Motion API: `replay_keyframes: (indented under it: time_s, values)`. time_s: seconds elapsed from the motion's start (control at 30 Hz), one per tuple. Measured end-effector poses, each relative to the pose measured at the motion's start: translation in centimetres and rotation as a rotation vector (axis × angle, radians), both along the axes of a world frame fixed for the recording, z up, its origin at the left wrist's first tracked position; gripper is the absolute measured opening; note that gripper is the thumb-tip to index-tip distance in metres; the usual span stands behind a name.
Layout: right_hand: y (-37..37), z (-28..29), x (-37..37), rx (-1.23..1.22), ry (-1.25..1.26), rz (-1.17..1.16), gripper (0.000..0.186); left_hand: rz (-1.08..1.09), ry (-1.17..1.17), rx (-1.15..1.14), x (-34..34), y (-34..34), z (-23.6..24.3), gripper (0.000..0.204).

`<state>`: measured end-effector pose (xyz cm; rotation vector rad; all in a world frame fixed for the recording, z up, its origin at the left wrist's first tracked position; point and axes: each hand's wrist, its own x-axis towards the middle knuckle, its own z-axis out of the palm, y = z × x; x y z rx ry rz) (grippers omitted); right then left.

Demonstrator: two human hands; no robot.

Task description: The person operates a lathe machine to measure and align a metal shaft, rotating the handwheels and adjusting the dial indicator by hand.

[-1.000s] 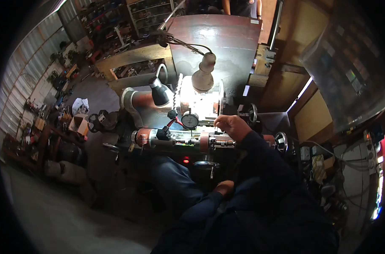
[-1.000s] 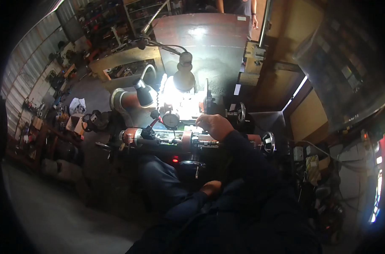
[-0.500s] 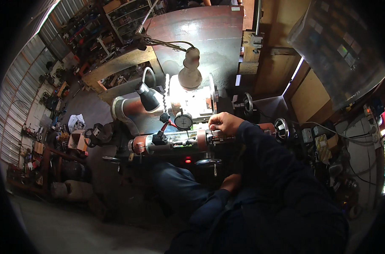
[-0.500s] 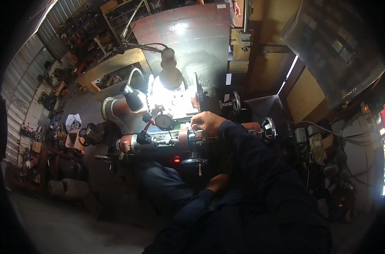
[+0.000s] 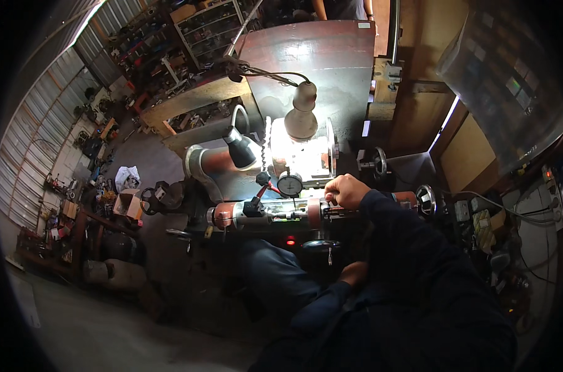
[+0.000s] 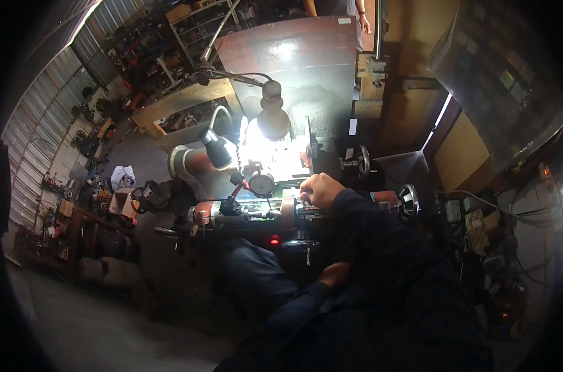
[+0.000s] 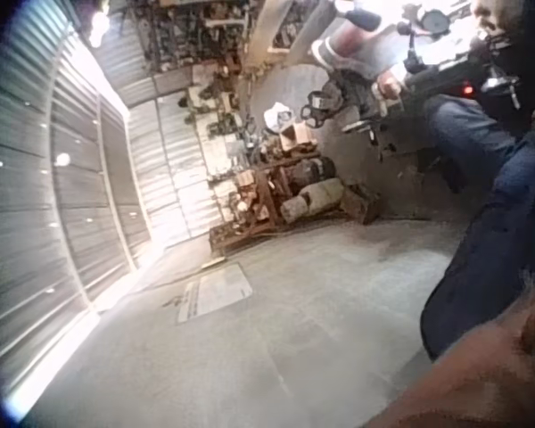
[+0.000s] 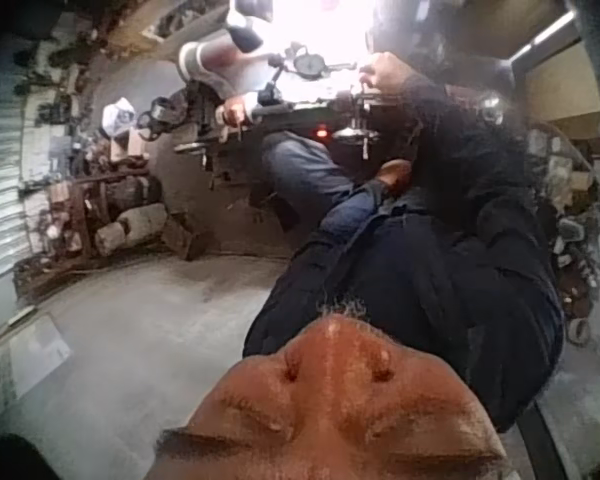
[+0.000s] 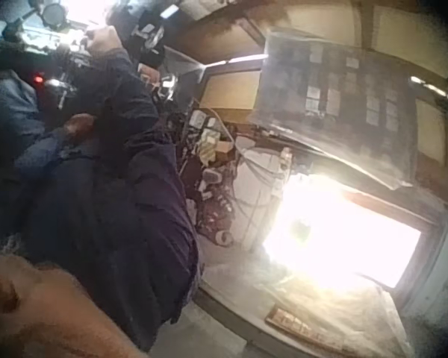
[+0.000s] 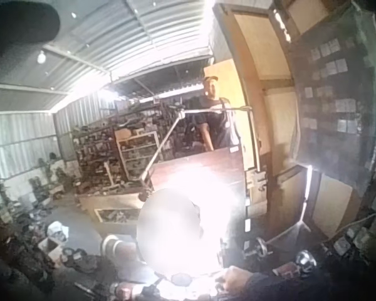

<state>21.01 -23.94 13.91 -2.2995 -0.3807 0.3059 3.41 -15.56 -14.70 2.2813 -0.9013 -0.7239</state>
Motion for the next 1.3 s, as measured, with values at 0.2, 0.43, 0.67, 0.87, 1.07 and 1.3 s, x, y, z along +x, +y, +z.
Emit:
replay_keyframes:
  time_s: [0.2, 0.43, 0.67, 0.87, 1.07, 1.3]
  values:
    - [1.0, 1.0, 0.1, -0.165, -0.022, 0.004, 0.016, 0.024, 0.006, 0.023, -0.1, -0.1, 1.8, 0.026]
    - [1.7, 1.5, -0.4, -0.257, 0.014, -0.040, 0.019, -0.007, 0.051, 0.040, 0.4, 0.2, 4.4, 0.026]
    - [2.0, 0.6, -0.5, -0.298, -0.099, -0.075, 0.016, -0.017, -0.040, 0.024, 0.0, 1.0, 5.8, 0.023]
    - [1.2, -0.2, -0.4, -0.227, -0.167, 0.009, 0.013, -0.053, -0.011, 0.012, 0.3, 1.7, 4.8, 0.023]
    - [-0.7, 1.0, -1.8, 0.173, -0.450, -0.032, 0.012, 0.003, 0.068, 0.075, -0.5, 1.8, 2.5, 0.025]
    - [-12.5, 5.8, -9.7, 0.025, -0.732, -0.569, 0.022, -0.006, 0.173, 0.201, -0.1, 1.4, 2.7, 0.027]
